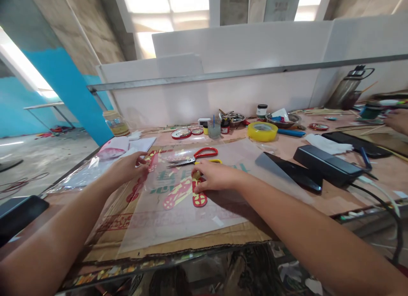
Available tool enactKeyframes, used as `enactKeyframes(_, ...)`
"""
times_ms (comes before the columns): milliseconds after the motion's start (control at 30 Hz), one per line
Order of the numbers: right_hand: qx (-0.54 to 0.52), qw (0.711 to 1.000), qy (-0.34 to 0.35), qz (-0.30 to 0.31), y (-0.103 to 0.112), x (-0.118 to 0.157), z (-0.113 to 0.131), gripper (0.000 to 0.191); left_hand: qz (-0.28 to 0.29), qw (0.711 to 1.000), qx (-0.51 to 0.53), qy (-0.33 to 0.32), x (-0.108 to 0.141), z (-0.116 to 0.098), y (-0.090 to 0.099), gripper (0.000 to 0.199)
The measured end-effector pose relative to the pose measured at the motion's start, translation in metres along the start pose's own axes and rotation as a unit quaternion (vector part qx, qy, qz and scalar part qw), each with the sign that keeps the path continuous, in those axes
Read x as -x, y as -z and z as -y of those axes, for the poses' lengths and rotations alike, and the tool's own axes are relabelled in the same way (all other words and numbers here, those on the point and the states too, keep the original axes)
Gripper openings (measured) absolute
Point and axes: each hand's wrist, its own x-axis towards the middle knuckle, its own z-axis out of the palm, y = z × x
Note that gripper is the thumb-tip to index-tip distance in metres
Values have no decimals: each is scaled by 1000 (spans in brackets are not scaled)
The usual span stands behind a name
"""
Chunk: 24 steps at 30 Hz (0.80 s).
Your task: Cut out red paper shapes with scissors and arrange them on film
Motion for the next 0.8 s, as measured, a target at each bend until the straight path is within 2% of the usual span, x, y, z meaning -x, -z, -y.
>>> enactKeyframes(67, -13, 1000, 1, -19, 0, -2, -3, 26, 7, 1000, 10, 22, -2, 6, 0, 57)
enactKeyframes(167, -20, 999, -1, -37, -1, -7, -8, 11, -7, 999, 24, 47, -4, 14, -1, 72)
enactKeyframes(300, -17, 999, 1, -37, -1, -11, -13, 5, -22, 995, 77, 65, -7, 19, -1, 80)
enactKeyframes(400, -16, 999, -3, -37, 0, -11, -16, 5, -6, 990, 129, 55, -5, 15, 4, 68)
enactKeyframes(533, -15, 999, -9, -37, 3, -10, -21, 7, 3, 983, 182, 37, 1, 2, 15, 41)
enactKeyframes(800, -11, 999, -35, -33, 11, -7, -23, 7, -33, 968, 248, 34, 5, -11, 20, 34)
